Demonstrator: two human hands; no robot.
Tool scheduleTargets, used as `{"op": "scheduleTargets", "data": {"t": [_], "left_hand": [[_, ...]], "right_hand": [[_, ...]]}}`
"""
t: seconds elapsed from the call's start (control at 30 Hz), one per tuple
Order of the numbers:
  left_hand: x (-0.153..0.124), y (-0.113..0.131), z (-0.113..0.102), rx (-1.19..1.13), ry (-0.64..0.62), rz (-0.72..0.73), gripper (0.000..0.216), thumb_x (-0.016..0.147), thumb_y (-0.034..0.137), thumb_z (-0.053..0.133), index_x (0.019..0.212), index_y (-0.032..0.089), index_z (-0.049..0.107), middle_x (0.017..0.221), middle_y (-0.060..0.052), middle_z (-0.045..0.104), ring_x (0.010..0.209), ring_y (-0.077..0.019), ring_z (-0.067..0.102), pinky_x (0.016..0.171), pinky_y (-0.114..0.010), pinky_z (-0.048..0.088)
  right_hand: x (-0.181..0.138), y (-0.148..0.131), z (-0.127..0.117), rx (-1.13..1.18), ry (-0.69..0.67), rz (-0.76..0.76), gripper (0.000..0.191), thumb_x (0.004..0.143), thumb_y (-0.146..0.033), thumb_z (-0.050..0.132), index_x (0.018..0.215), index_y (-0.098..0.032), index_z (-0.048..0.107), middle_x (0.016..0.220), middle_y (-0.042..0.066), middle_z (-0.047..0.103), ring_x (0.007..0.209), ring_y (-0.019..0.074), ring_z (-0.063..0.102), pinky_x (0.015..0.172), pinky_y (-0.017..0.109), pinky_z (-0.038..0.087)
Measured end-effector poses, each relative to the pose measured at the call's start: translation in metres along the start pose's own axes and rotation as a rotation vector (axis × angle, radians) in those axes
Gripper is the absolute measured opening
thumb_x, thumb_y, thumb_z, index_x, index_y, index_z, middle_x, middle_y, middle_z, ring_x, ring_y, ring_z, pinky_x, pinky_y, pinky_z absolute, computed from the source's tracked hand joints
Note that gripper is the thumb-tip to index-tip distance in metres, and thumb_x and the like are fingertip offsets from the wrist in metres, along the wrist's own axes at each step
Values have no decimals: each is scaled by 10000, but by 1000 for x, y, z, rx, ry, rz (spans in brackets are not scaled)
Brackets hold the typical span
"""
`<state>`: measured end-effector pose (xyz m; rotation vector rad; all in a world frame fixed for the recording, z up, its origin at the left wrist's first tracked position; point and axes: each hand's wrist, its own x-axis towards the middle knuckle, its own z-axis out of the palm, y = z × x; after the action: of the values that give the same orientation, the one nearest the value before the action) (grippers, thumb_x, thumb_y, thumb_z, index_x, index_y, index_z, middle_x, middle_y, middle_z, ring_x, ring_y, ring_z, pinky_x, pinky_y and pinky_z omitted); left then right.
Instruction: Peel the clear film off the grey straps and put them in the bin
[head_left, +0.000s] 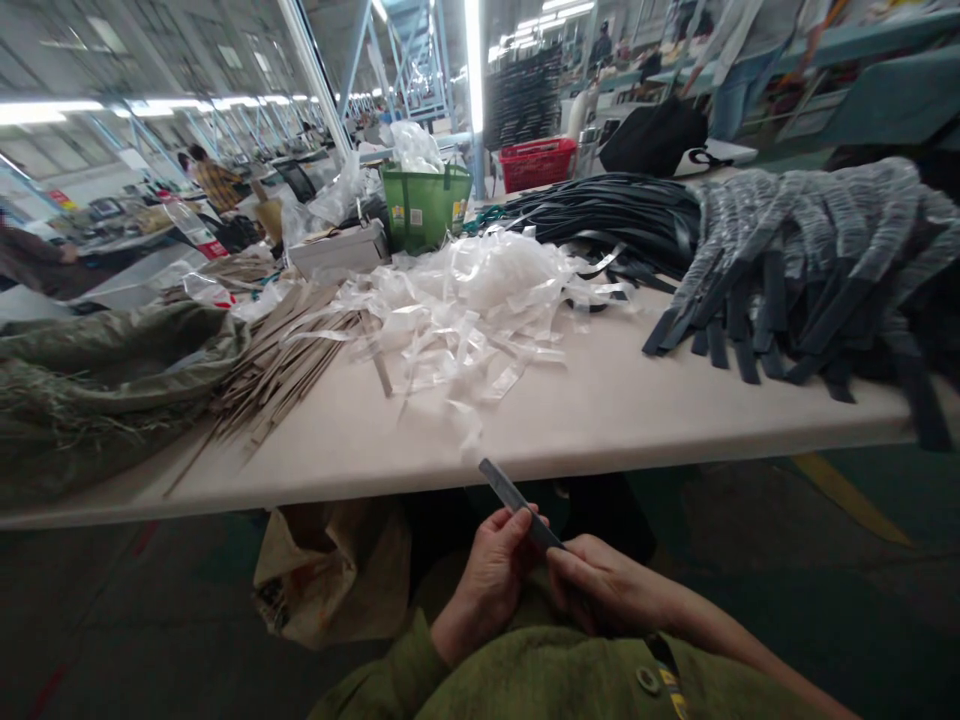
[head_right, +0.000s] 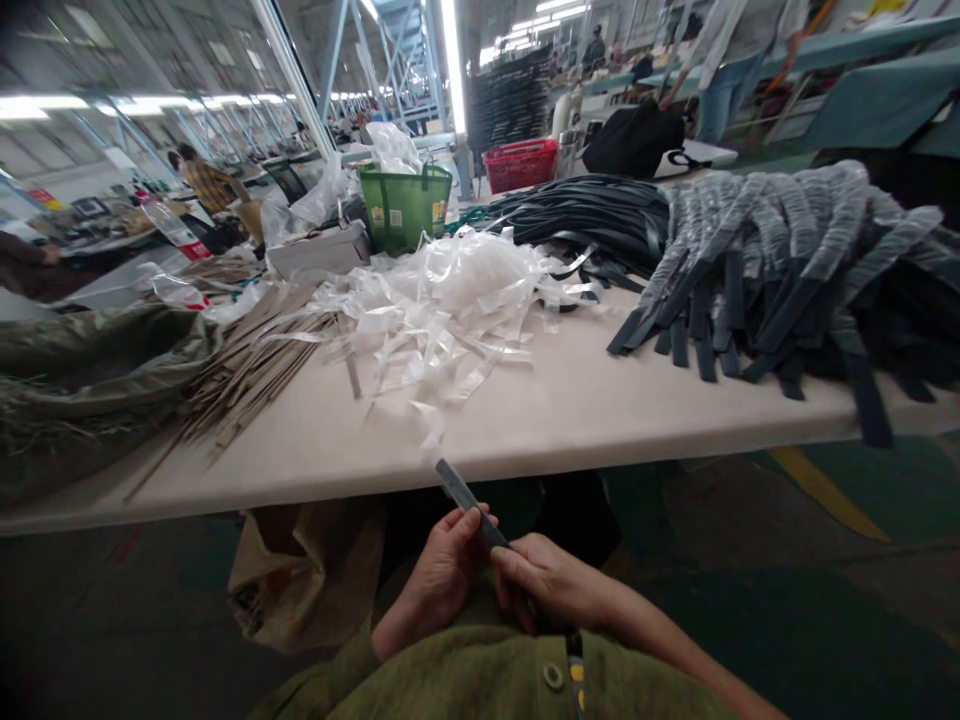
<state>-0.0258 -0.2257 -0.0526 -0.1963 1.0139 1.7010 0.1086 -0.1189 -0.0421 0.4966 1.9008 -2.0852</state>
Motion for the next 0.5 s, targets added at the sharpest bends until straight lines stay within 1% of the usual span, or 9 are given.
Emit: {"op": "scheduleTargets", "data": {"t": [0.07,0.13,0.17,0.23,0.3,0.37,0.43,0.5], "left_hand": [[-3,-5,3,38,-15,7,420,514,341,947,803,115,744,724,-57,732,643,-139,666,657,-245,531],[-6,-6,5,82,-16,61,400,537,353,932,810,119,757,751,-65,736,685,-157,672,703,-269,530],[-6,-6,7,118,-22,90,391,551,361,923,814,120,764,759,-68,738,697,-162,671,716,-276,526],[-6,-7,15,219,-75,106,387,566,383,910,817,121,777,753,-73,740,693,-167,662,722,-284,514],[-5,-12,29,354,-203,60,402,566,412,904,812,117,787,743,-82,742,680,-169,650,726,-294,502],[-2,-22,50,484,-384,-30,407,573,430,895,812,116,793,746,-83,740,670,-167,634,728,-301,489],[2,-41,78,586,-556,-137,401,589,438,882,814,118,793,731,-68,728,641,-145,604,703,-289,468],[4,-68,108,657,-690,-267,416,575,455,879,803,120,786,685,-41,697,593,-117,563,656,-269,439]], "right_hand": [[-8,-3,-6,9,23,-20,622,937,-703,376,804,-145,617,585,14,593,447,115,487,420,197,364],[-21,-2,-14,-9,76,-32,543,926,-665,461,894,-149,627,673,24,636,524,137,560,474,214,424],[-29,1,-17,-27,118,-36,519,921,-649,489,909,-150,632,697,27,644,562,149,584,512,227,448],[-46,12,-22,-69,212,-50,533,917,-654,492,865,-146,644,681,30,634,589,163,590,558,251,458],[-64,26,-21,-94,329,-91,576,917,-681,461,834,-146,658,657,34,620,597,172,575,570,267,444],[-86,40,-14,-80,488,-125,585,910,-691,464,829,-153,680,686,42,622,639,185,572,589,279,439],[-112,52,0,-9,697,-98,583,886,-706,489,831,-165,699,727,47,622,686,206,576,609,293,452],[-141,61,19,108,918,-33,608,837,-755,511,845,-179,705,734,51,617,688,225,578,603,312,466]]}}
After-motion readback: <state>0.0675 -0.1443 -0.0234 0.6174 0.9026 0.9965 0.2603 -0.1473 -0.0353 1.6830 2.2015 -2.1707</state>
